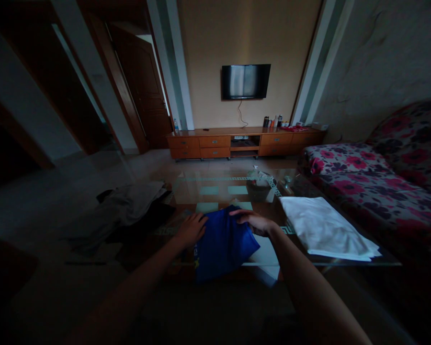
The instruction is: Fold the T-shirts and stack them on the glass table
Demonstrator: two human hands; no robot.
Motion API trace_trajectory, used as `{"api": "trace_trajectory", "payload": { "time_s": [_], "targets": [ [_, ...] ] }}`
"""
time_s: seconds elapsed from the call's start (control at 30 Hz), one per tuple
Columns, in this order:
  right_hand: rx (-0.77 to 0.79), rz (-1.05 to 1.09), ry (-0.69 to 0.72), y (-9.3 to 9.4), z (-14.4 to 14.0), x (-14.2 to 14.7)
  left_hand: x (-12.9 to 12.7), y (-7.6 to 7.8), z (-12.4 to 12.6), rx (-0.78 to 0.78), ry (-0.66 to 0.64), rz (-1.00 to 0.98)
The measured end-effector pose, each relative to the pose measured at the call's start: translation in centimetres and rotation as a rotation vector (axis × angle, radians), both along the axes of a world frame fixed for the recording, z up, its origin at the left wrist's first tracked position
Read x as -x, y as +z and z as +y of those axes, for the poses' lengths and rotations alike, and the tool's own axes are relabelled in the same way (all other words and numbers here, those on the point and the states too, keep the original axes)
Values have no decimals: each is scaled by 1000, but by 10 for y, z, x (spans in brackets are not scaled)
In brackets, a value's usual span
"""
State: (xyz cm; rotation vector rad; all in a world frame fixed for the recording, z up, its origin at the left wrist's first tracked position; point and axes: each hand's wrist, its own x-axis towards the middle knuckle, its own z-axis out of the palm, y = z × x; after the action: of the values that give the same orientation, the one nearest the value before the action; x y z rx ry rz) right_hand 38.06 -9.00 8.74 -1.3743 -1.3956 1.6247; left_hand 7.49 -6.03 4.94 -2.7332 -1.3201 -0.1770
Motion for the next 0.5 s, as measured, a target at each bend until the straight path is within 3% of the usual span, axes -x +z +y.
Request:
{"api": "trace_trajectory", "payload": {
  "time_s": [0.27,0.5],
  "targets": [
    [73,-94,40,6,-6,-10,0,-5,2,3,9,-23],
    [34,-88,28,16,-3,-15,-4,-1,1,6,13,-51]
  ]
}}
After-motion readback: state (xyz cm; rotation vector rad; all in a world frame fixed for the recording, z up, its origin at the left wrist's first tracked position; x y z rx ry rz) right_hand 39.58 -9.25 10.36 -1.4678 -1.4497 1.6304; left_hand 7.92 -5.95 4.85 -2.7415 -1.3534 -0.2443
